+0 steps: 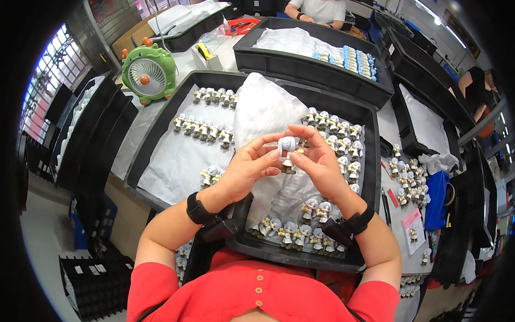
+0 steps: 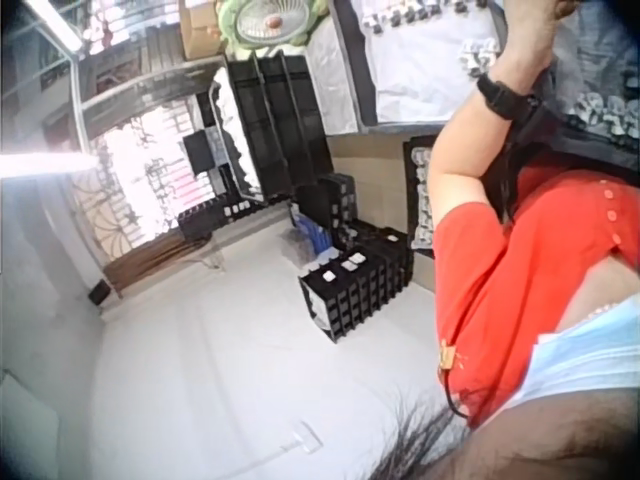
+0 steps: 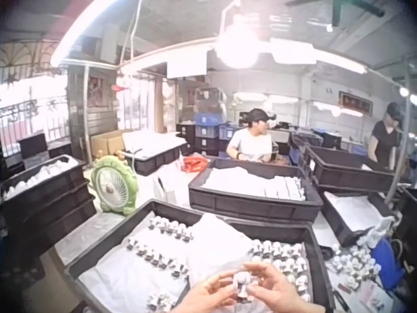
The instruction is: The person picks up small cylindrical components from a tray and uses a small tool to manipulate or adjust them. They handle the items one at a time, rotating them in their hands and placing them back into the tray. The task involves repetitive assembly or inspection of these small parts.
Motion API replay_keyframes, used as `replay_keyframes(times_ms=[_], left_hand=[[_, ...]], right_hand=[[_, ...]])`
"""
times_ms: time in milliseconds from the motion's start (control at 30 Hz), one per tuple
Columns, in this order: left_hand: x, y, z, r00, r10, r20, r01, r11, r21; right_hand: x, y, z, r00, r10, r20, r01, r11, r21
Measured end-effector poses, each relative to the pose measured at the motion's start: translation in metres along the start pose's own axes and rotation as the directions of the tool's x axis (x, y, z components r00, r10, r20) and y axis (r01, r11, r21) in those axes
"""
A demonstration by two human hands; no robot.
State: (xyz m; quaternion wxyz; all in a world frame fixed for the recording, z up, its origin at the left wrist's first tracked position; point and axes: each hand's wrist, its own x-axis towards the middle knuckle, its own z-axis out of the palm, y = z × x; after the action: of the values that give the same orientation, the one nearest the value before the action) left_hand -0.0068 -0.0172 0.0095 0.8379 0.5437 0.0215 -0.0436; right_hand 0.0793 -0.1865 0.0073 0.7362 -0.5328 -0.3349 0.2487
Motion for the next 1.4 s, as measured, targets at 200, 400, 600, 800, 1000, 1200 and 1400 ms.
replay_keyframes(times_ms=[200,400,600,800,1000,1200,1400], left_hand=[[0.0001,0.0000,0.0034,0.997,0.068,-0.037,-0.066,0.997,0.048],[-0.0003,0.0005,0.0016,0.997,0.075,-0.015,-0.073,0.995,0.063],[-0.0009,0.0054,0.0044,0.998,0.021,-0.060,-0.018,0.999,0.046],[-0.0011,0.0030,0.0033,0.996,0.023,-0.089,-0.023,1.000,-0.001],[0.0000,0.0042,0.0031,0.995,0.022,-0.102,-0.025,0.999,-0.020],[0.0021,0.0001,0.0015,0.991,0.049,-0.122,-0.047,0.999,0.018],[0.0013,0.0019,0.0003,0.991,0.072,-0.111,-0.072,0.997,0.005]], right_hand=[[0.0008,-0.0033,0.0034,0.993,0.116,-0.014,-0.109,0.962,0.250],[0.0003,-0.0027,0.0032,0.993,0.118,-0.013,-0.110,0.957,0.268],[0.0008,-0.0015,0.0018,0.988,0.152,-0.004,-0.144,0.944,0.295],[0.0017,-0.0007,0.0020,0.988,0.155,0.024,-0.154,0.937,0.313],[0.0019,-0.0013,0.0035,0.981,0.191,0.039,-0.193,0.924,0.331],[0.0025,0.0015,0.0059,0.975,0.220,0.010,-0.207,0.899,0.386],[0.0028,0.0026,0.0037,0.968,0.247,0.034,-0.237,0.872,0.428]])
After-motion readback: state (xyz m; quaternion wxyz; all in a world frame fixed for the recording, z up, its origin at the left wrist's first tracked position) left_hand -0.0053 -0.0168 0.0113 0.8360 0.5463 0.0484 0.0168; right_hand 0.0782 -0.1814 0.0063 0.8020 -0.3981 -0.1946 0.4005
